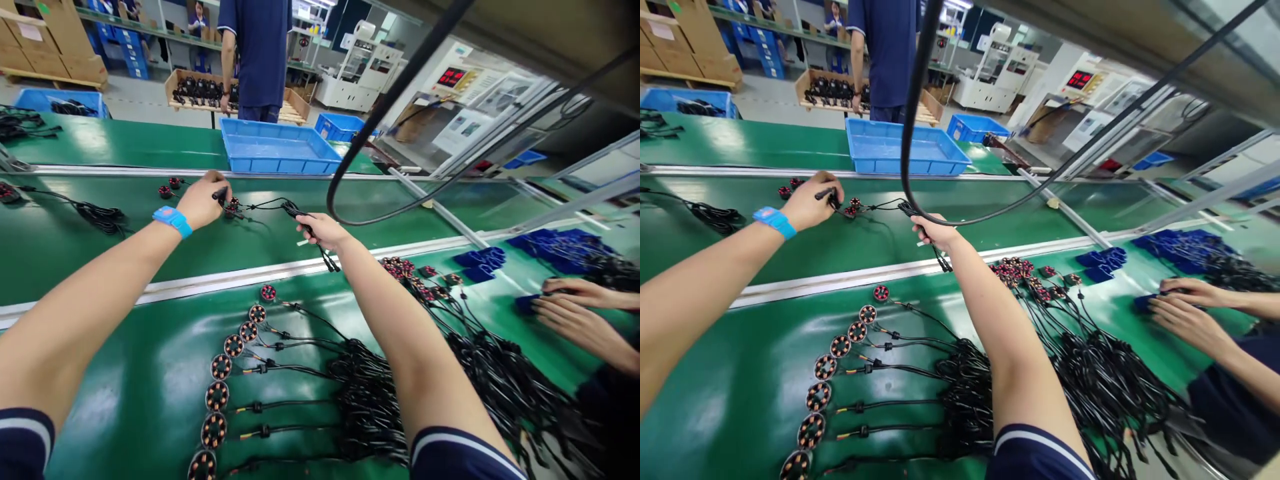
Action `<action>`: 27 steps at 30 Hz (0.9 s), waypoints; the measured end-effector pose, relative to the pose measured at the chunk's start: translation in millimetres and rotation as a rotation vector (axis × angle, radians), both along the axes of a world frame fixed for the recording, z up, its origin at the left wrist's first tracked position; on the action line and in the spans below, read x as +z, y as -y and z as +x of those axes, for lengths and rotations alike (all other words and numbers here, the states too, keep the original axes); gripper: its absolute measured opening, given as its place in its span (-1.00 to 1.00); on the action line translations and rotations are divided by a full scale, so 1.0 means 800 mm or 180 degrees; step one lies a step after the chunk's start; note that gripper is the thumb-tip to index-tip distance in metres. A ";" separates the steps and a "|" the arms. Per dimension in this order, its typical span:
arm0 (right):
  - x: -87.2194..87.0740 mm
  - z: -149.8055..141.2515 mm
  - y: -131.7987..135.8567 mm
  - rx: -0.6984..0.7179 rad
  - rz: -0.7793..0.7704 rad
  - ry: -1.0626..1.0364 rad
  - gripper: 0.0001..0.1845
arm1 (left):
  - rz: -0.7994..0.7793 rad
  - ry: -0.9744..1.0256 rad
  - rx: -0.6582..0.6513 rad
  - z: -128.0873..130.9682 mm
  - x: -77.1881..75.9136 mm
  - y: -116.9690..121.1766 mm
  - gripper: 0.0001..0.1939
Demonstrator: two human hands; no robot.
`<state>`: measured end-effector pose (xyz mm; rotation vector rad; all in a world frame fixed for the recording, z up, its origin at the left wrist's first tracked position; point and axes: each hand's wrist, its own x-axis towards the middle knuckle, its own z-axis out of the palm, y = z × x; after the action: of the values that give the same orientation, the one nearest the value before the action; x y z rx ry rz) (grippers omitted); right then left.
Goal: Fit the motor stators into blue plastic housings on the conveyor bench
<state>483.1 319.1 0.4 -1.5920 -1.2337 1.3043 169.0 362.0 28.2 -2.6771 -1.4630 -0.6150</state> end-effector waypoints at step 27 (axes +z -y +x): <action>-0.033 -0.087 0.171 0.0125 -0.0595 -0.2693 -0.72 | -0.0255 0.0224 -0.1577 0.123 -0.033 0.221 -0.63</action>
<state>413.3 181.9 -25.9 -0.9285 -0.6204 1.8792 267.3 184.8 2.2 -3.1288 -0.8392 -0.6852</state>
